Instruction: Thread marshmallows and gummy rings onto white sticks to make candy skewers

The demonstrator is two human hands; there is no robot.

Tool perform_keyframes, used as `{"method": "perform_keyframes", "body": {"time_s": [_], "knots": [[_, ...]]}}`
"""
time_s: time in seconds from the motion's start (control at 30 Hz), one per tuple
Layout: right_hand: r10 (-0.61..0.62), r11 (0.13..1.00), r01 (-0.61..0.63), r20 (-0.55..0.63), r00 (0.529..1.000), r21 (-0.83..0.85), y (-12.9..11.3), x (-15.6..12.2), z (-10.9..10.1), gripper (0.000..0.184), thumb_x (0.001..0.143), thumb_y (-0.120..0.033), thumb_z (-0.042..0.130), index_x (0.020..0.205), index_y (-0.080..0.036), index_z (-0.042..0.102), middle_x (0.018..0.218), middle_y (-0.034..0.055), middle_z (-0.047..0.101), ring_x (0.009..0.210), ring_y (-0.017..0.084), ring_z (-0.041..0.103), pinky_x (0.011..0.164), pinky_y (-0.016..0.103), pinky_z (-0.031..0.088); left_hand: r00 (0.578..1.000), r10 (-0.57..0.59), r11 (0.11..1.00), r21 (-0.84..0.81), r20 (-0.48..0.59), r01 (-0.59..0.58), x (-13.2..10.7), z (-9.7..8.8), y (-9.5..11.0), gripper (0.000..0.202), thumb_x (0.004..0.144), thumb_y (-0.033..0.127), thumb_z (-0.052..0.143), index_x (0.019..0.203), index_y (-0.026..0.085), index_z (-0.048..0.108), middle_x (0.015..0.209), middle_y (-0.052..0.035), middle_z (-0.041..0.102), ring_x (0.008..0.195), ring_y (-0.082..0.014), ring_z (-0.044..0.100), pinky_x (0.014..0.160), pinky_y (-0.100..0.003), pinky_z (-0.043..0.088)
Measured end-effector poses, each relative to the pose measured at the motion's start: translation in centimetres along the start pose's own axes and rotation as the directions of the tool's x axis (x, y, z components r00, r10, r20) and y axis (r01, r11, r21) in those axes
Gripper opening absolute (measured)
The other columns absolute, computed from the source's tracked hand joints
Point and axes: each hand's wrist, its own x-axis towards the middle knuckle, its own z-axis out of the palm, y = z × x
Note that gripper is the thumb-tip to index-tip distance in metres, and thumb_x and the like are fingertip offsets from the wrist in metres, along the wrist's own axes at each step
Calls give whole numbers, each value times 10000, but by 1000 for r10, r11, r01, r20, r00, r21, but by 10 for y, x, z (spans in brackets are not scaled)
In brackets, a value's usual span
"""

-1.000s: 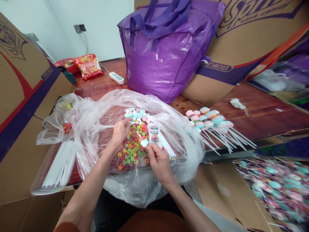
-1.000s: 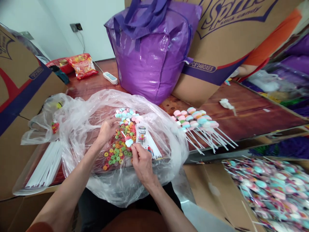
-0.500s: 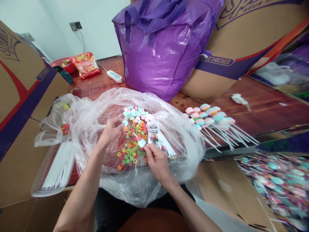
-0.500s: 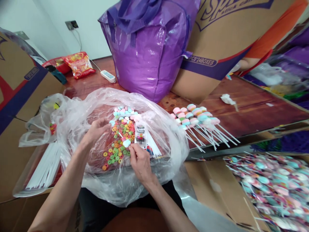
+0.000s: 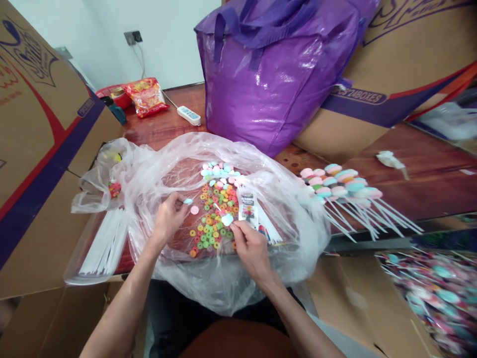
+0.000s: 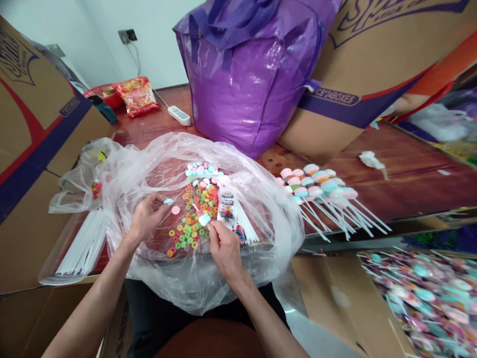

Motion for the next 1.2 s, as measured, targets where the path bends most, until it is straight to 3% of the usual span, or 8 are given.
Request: {"method": "perform_keyframes", "body": {"time_s": [0.1,0.23,0.47,0.63,0.83,1.0,1.1,1.2], "knots": [[11,1000,-11,7,1000,18,1,0,1,242,996,-276,457,850,-203,635,730,12,673,638,147,620,618,241,437,967,255,946,198,27,-255,-10,4,-2,93,861,188,562,927,209,624,940,-51,693,855,-186,654,820,-315,531],[33,999,-34,14,999,28,1,-1,1,233,992,-283,464,848,-208,632,701,5,658,613,147,619,587,239,427,844,485,774,337,229,-536,-18,5,-12,231,946,121,408,997,207,616,1093,-91,671,1052,-211,625,963,-369,516],[28,999,-28,17,999,25,-1,0,1,226,990,-265,463,857,-208,636,648,-5,633,580,147,608,573,239,412,742,553,645,370,378,-669,-16,-4,-19,260,962,124,406,1141,193,581,1203,-113,646,1141,-229,607,998,-392,516],[18,1000,-18,19,1000,9,-1,0,2,223,990,-264,461,865,-209,638,640,-9,628,579,148,604,579,240,407,752,535,640,397,384,-658,-13,2,-17,249,989,219,444,1190,192,588,1171,-113,666,1104,-234,630,975,-389,530],[-9,1000,10,21,1000,-9,0,0,2,237,994,-249,457,853,-192,638,682,6,652,601,141,608,594,235,404,844,436,792,312,311,-524,-9,12,-19,348,987,233,435,1283,201,615,1235,-128,667,1150,-249,623,1020,-415,494],[-36,999,36,39,999,-3,-5,0,1,217,994,-251,481,872,-188,649,742,13,682,648,141,624,645,235,421,996,33,995,-98,83,-25,-14,21,-12,320,913,363,586,1149,188,713,1002,-77,739,906,-211,676,875,-337,528],[-72,997,71,75,995,16,-10,0,4,218,999,-239,473,892,-185,656,785,21,693,683,145,635,677,238,430,969,-209,868,-432,129,244,-20,27,0,375,839,427,680,1121,184,728,934,-45,741,793,-167,658,802,-291,523],[-88,996,87,93,992,15,-11,-2,9,234,1000,-222,455,894,-181,661,790,27,692,708,155,643,688,245,433,951,-271,744,-594,151,306,-26,33,11,391,776,434,750,1083,191,741,988,-40,738,815,-150,649,807,-270,512]]}}
